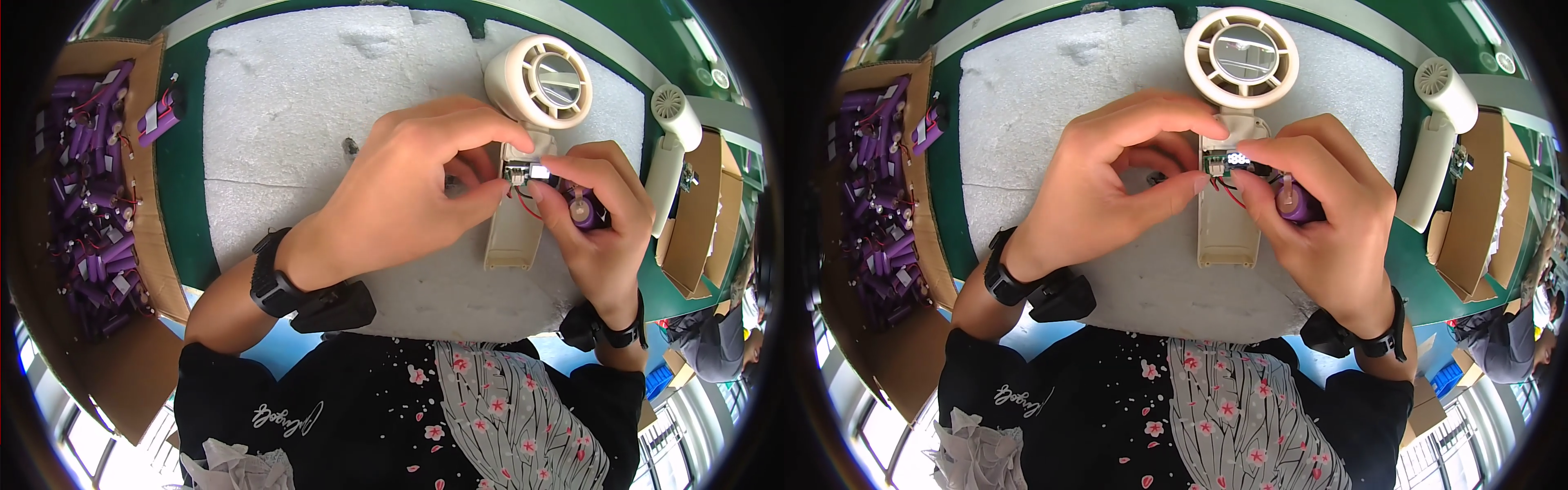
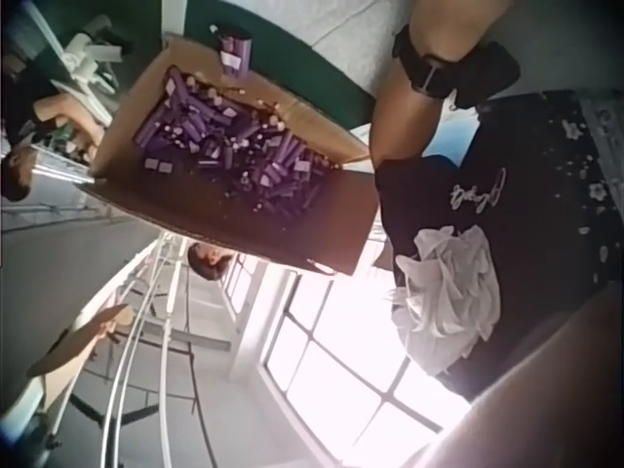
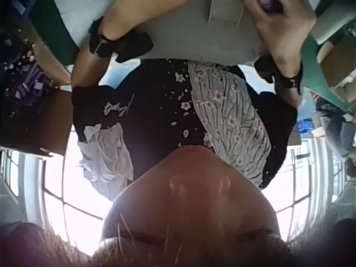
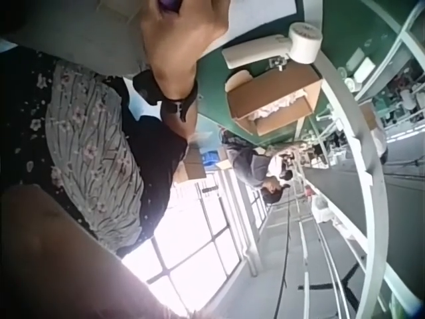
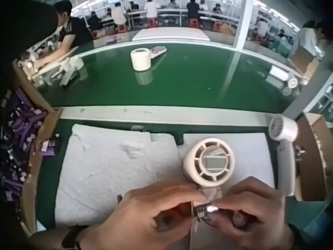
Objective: The person connects a battery to a circuit board by hand, inserts them into a fan housing, and places the assembly on a conveyor belt before repeating the process.
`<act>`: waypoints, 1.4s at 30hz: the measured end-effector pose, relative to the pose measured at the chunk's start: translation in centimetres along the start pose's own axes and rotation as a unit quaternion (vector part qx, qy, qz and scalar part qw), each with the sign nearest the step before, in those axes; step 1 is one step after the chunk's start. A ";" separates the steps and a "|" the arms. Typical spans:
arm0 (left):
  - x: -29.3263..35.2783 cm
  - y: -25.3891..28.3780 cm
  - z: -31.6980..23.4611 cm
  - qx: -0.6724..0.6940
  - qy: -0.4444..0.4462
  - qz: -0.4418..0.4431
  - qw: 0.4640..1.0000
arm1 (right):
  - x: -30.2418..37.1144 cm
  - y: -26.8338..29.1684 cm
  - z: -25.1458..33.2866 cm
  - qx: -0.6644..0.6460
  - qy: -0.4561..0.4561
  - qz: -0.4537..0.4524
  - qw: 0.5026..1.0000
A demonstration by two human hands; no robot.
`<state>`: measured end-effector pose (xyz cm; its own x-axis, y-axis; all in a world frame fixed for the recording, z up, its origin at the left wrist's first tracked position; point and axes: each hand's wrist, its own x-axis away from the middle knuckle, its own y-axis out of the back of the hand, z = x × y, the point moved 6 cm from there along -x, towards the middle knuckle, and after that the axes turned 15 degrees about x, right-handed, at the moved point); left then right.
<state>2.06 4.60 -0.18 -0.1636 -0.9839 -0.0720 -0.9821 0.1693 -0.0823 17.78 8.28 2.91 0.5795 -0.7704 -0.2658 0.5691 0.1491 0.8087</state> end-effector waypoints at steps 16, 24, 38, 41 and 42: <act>-0.3 -0.1 0.4 0.010 0.018 0.022 1.000 | -0.1 -0.1 0.5 0.049 0.041 -0.046 0.997; -0.3 -0.2 0.3 0.019 0.025 0.017 0.999 | 0.0 0.1 0.6 0.057 0.049 -0.054 0.996; -0.5 -0.4 -0.8 -0.140 -0.094 0.014 0.986 | -0.2 -0.7 -0.8 0.007 -0.090 0.100 0.991; -0.5 -0.4 -0.7 -0.143 -0.101 0.023 0.984 | -0.1 -0.6 -1.2 -0.055 -0.110 0.187 0.975; -0.4 -0.4 -0.7 -0.145 -0.104 0.028 0.984 | 0.2 -0.9 -1.3 -0.086 -0.119 0.230 0.962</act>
<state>2.41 4.92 0.59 -0.2247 -0.9357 -0.2721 -0.9623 0.1692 0.2128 18.15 8.86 1.47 0.6545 -0.7157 0.2438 0.3840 0.5924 0.7082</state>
